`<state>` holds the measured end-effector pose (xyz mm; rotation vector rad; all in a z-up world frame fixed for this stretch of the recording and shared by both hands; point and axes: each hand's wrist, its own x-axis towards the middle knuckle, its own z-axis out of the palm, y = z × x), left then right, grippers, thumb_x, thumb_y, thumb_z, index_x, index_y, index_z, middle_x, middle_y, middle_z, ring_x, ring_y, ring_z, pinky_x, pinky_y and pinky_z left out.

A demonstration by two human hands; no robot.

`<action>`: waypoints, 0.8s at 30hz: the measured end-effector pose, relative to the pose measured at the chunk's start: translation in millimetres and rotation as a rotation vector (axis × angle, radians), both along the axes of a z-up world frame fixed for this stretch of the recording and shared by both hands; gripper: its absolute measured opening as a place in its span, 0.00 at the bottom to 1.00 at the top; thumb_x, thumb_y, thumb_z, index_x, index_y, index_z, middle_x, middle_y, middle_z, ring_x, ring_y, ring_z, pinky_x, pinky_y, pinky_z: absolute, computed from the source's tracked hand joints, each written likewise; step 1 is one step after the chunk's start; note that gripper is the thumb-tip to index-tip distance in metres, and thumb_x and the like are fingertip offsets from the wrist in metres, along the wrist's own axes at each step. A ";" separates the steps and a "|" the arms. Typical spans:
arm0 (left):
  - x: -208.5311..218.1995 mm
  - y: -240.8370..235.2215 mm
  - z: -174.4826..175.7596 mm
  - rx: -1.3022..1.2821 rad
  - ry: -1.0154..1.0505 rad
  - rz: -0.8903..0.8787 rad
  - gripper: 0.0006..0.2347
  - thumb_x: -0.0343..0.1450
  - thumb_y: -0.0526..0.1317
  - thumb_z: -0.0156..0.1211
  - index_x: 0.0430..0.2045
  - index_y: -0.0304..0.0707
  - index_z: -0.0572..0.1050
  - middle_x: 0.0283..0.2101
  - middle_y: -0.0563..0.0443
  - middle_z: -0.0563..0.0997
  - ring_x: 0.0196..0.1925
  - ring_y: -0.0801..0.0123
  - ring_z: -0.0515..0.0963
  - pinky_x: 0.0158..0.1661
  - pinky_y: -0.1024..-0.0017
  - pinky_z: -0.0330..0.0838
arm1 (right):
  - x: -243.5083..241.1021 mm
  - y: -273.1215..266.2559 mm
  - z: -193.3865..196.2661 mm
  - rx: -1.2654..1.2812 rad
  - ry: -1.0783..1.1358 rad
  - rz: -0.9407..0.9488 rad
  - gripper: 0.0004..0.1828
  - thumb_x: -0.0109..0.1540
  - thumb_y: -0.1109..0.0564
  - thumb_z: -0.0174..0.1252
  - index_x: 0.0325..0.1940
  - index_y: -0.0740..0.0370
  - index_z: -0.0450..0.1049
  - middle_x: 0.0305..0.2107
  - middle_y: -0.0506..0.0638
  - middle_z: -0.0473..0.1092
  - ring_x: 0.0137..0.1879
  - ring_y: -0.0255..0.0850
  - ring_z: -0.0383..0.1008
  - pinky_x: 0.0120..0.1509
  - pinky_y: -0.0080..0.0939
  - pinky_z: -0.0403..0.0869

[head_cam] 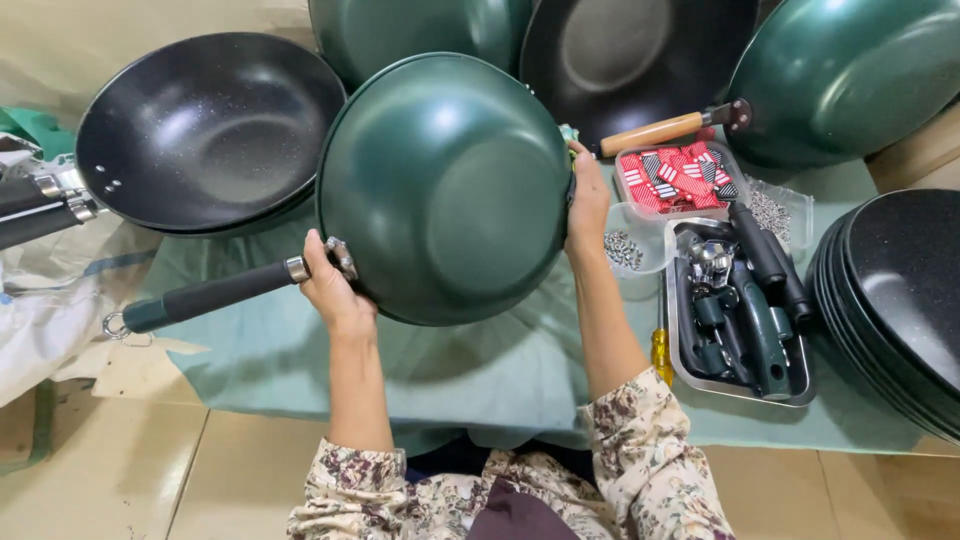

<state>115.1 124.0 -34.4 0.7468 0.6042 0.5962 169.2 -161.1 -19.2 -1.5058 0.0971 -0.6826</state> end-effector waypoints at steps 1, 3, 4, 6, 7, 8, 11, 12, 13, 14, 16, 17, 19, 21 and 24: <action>1.8 0.8 -3.5 0.002 0.004 0.002 0.13 0.70 0.46 0.67 0.17 0.43 0.73 0.17 0.55 0.74 0.15 0.84 0.69 0.14 0.89 0.59 | -6.8 3.7 1.7 0.002 0.004 0.002 0.21 0.73 0.49 0.46 0.62 0.62 0.76 0.59 0.65 0.71 0.71 0.51 0.65 0.78 0.51 0.57; 5.5 2.9 -9.9 0.009 0.017 -0.021 0.13 0.71 0.47 0.65 0.18 0.43 0.75 0.15 0.54 0.71 0.13 0.84 0.67 0.14 0.90 0.58 | -19.1 11.7 6.3 -0.231 -0.029 -0.120 0.22 0.75 0.48 0.43 0.66 0.59 0.73 0.62 0.63 0.70 0.72 0.56 0.64 0.79 0.53 0.56; 5.0 -2.5 -4.5 0.010 0.018 -0.020 0.13 0.71 0.47 0.65 0.18 0.43 0.75 0.15 0.54 0.71 0.13 0.84 0.67 0.14 0.90 0.58 | -19.3 21.6 9.8 -0.230 -0.028 -0.118 0.22 0.75 0.48 0.43 0.66 0.59 0.73 0.62 0.63 0.70 0.72 0.56 0.64 0.79 0.53 0.56; 2.1 -14.1 5.0 -0.009 -0.008 0.045 0.12 0.71 0.43 0.65 0.18 0.42 0.72 0.19 0.54 0.77 0.19 0.82 0.75 0.17 0.90 0.62 | -21.9 40.5 15.6 -0.747 -0.283 -0.308 0.21 0.73 0.51 0.55 0.70 0.50 0.71 0.67 0.55 0.65 0.75 0.52 0.61 0.79 0.54 0.53; 1.1 -18.3 5.0 -0.008 -0.002 0.045 0.12 0.71 0.43 0.65 0.18 0.42 0.72 0.19 0.54 0.77 0.19 0.82 0.75 0.17 0.90 0.62 | -28.2 55.4 20.8 -0.747 -0.277 -0.306 0.21 0.73 0.51 0.55 0.70 0.50 0.71 0.67 0.55 0.65 0.75 0.52 0.61 0.79 0.54 0.53; 0.9 -22.7 5.5 0.014 -0.050 0.031 0.12 0.72 0.44 0.64 0.20 0.43 0.72 0.22 0.55 0.77 0.21 0.82 0.77 0.19 0.92 0.62 | -33.5 70.3 27.0 -0.878 -0.356 -0.277 0.21 0.73 0.49 0.53 0.71 0.48 0.70 0.70 0.53 0.62 0.78 0.51 0.57 0.80 0.55 0.50; 1.2 -29.4 4.4 0.035 -0.121 0.025 0.11 0.73 0.44 0.64 0.22 0.44 0.72 0.26 0.55 0.78 0.26 0.81 0.80 0.22 0.93 0.65 | -51.3 91.9 39.5 -1.026 -0.471 -0.185 0.22 0.73 0.44 0.50 0.72 0.42 0.70 0.73 0.48 0.58 0.81 0.47 0.52 0.81 0.56 0.44; 1.5 -29.7 3.7 0.038 -0.142 0.029 0.10 0.73 0.44 0.64 0.23 0.44 0.72 0.28 0.54 0.78 0.28 0.80 0.82 0.23 0.93 0.67 | -57.8 96.0 42.1 -1.042 -0.502 -0.126 0.22 0.73 0.41 0.49 0.71 0.39 0.71 0.74 0.45 0.58 0.82 0.44 0.51 0.82 0.55 0.42; 0.7 -29.4 4.8 0.041 -0.141 0.028 0.10 0.73 0.44 0.64 0.23 0.44 0.72 0.28 0.54 0.78 0.28 0.80 0.82 0.23 0.93 0.67 | -45.9 84.7 38.6 -1.039 -0.501 -0.126 0.22 0.73 0.41 0.49 0.71 0.39 0.71 0.74 0.45 0.58 0.82 0.44 0.51 0.82 0.55 0.42; -0.3 -29.4 5.7 0.041 -0.094 0.015 0.10 0.74 0.45 0.63 0.23 0.46 0.73 0.26 0.55 0.78 0.26 0.81 0.80 0.22 0.92 0.65 | -33.7 73.3 35.2 -0.993 -0.491 -0.147 0.21 0.72 0.43 0.53 0.69 0.39 0.73 0.72 0.46 0.60 0.80 0.46 0.54 0.81 0.53 0.46; -4.3 -31.8 14.6 0.042 -0.041 0.004 0.10 0.74 0.45 0.61 0.23 0.47 0.73 0.25 0.56 0.78 0.25 0.82 0.79 0.21 0.92 0.63 | -7.3 51.2 31.8 -0.946 -0.475 -0.163 0.20 0.71 0.45 0.57 0.67 0.40 0.75 0.70 0.47 0.63 0.78 0.47 0.58 0.80 0.51 0.51; -7.3 -34.6 22.5 0.055 -0.026 0.004 0.09 0.74 0.45 0.62 0.24 0.48 0.73 0.25 0.56 0.77 0.24 0.83 0.78 0.19 0.91 0.63 | 7.0 40.3 31.7 -0.884 -0.401 -0.167 0.19 0.72 0.45 0.55 0.69 0.41 0.74 0.69 0.47 0.64 0.77 0.47 0.59 0.79 0.51 0.54; -12.5 -38.5 30.4 0.067 -0.010 0.006 0.09 0.73 0.46 0.62 0.24 0.48 0.74 0.25 0.56 0.77 0.24 0.84 0.76 0.18 0.91 0.63 | 23.2 33.7 36.1 -0.821 -0.327 -0.169 0.19 0.74 0.46 0.53 0.70 0.42 0.72 0.68 0.48 0.64 0.76 0.46 0.60 0.78 0.51 0.58; -13.5 -41.1 32.9 0.093 -0.002 -0.013 0.08 0.74 0.46 0.61 0.25 0.49 0.74 0.26 0.54 0.78 0.22 0.80 0.75 0.17 0.90 0.61 | 30.3 41.8 48.5 -0.831 -0.175 -0.179 0.19 0.75 0.43 0.48 0.70 0.35 0.70 0.68 0.42 0.65 0.76 0.42 0.59 0.76 0.52 0.58; -11.3 -37.6 22.2 0.091 0.018 -0.019 0.08 0.74 0.46 0.60 0.28 0.47 0.75 0.26 0.52 0.79 0.23 0.79 0.73 0.18 0.90 0.57 | 0.8 85.8 71.1 -1.049 -0.302 -0.258 0.18 0.73 0.44 0.54 0.68 0.34 0.72 0.68 0.43 0.64 0.77 0.43 0.59 0.74 0.55 0.59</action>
